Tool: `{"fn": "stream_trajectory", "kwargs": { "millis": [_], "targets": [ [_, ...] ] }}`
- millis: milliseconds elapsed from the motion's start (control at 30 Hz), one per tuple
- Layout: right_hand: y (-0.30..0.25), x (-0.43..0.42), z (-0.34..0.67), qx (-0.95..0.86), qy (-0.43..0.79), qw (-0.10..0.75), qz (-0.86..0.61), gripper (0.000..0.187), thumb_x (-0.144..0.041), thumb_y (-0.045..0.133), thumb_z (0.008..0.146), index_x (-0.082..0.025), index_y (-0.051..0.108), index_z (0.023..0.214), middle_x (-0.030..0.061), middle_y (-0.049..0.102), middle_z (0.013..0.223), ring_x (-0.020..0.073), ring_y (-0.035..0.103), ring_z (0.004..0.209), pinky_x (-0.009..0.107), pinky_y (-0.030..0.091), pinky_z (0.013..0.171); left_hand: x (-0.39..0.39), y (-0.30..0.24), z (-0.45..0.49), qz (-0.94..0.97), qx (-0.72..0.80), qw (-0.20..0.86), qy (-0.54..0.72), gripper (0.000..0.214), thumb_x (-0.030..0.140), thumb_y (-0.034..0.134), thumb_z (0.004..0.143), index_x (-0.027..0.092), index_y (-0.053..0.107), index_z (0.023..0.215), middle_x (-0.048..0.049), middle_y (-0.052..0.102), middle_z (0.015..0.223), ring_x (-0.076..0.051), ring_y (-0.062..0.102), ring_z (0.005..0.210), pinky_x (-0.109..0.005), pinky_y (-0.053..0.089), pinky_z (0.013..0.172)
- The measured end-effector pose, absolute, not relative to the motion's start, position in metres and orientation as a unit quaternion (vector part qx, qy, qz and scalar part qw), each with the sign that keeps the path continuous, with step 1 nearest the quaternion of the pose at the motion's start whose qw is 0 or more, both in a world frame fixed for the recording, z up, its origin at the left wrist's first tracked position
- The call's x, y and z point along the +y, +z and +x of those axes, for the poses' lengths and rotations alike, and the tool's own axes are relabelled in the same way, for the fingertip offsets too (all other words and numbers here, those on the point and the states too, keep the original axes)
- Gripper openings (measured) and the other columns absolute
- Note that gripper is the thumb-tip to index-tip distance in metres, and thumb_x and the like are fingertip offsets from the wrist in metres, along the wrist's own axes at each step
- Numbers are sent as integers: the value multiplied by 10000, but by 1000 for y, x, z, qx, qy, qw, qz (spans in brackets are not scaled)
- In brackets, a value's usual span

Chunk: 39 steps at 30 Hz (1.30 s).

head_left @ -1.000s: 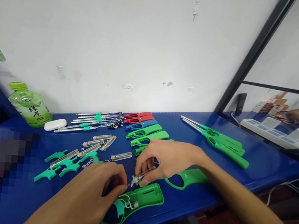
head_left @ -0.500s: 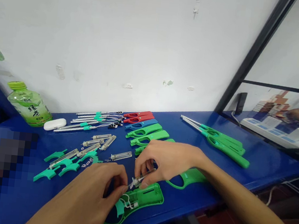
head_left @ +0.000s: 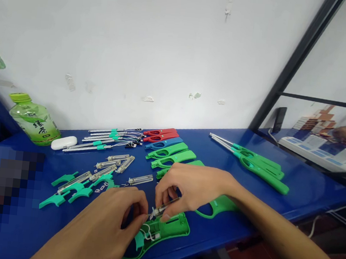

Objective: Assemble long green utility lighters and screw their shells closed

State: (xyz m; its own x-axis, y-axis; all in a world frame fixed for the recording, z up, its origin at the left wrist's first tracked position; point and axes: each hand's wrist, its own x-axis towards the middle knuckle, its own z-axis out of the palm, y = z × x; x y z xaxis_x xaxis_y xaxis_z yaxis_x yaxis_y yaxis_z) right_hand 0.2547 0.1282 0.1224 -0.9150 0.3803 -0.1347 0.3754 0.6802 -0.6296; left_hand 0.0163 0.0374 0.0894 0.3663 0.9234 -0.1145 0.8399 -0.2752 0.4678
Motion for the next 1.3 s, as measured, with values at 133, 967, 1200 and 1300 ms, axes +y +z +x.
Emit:
{"fn": "stream_trajectory", "kwargs": {
  "millis": [133, 967, 1200, 1300],
  "targets": [
    [122, 128, 256, -917, 342, 4, -204, 211, -242, 1028, 886, -168, 864, 996, -46, 779, 813, 110, 702, 732, 208, 496, 686, 38, 86, 14, 792, 559, 230, 87, 338, 464, 473, 1037, 332, 752, 901, 6, 724, 832, -234, 610, 777, -358, 377, 722],
    [119, 126, 253, -918, 342, -1, -200, 186, -233, 987, 921, -172, 819, 970, -60, 728, 792, 119, 683, 744, 228, 488, 679, 38, 89, 19, 787, 569, 225, 85, 336, 470, 521, 1046, 322, 786, 901, 6, 723, 794, -224, 609, 756, -373, 361, 712],
    [117, 127, 254, -917, 351, 5, -188, 191, -254, 980, 930, -183, 803, 946, -56, 722, 805, 124, 677, 752, 236, 478, 687, 36, 93, 22, 794, 556, 231, 86, 313, 408, 523, 1053, 312, 762, 876, 8, 721, 798, -224, 614, 759, -357, 354, 710],
    [115, 128, 253, -917, 354, 6, -182, 193, -244, 983, 927, -186, 800, 949, -59, 719, 805, 123, 677, 752, 235, 477, 690, 36, 93, 22, 795, 554, 230, 86, 316, 423, 526, 1049, 317, 757, 862, 13, 709, 775, -223, 603, 739, -353, 349, 697]
  ]
}}
